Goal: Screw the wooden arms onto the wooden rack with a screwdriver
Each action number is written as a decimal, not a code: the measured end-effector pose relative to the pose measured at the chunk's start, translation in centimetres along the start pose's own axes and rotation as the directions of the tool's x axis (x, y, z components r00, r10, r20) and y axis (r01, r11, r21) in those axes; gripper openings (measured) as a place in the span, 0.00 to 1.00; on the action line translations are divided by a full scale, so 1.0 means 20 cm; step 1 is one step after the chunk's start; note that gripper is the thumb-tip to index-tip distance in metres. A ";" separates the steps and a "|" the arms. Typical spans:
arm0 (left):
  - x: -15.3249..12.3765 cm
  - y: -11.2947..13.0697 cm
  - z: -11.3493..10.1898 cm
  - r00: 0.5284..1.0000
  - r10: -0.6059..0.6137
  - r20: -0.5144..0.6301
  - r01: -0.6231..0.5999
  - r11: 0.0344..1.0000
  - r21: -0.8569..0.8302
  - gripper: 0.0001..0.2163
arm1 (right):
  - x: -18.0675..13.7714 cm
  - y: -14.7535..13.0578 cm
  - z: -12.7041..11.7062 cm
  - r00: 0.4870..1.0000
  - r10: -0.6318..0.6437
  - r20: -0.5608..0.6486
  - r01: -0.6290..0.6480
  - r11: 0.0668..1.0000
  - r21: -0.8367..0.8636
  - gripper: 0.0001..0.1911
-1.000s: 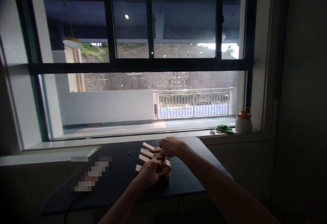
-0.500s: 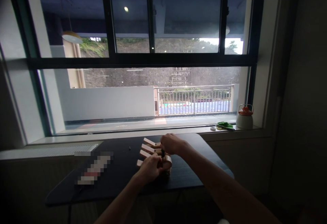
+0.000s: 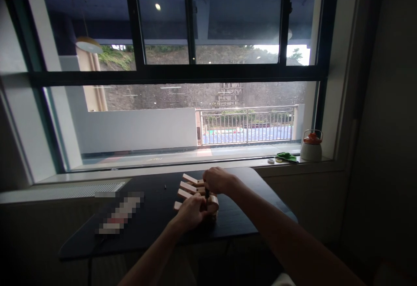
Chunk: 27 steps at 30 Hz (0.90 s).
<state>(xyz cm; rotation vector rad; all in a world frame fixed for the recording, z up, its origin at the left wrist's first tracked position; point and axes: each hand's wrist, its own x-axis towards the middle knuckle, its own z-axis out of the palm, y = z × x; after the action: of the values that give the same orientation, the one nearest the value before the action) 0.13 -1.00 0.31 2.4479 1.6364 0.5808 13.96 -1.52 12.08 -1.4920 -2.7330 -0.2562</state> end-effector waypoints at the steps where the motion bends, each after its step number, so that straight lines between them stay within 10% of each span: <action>1: 0.00 0.00 0.00 1.000 0.001 0.003 -0.001 1.000 0.003 0.08 | 0.00 0.00 0.00 1.000 0.010 -0.002 -0.010 1.000 -0.005 0.13; 27: 0.01 -0.02 0.03 1.000 0.017 -0.025 -0.017 1.000 -0.020 0.08 | -0.01 0.00 -0.02 0.999 0.041 0.002 -0.041 0.999 -0.030 0.15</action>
<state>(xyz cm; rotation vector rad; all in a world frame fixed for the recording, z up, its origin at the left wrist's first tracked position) 0.03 -0.53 -0.29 2.4527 1.6123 0.6289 14.04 -1.78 12.40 -1.5545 -2.7088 -0.2955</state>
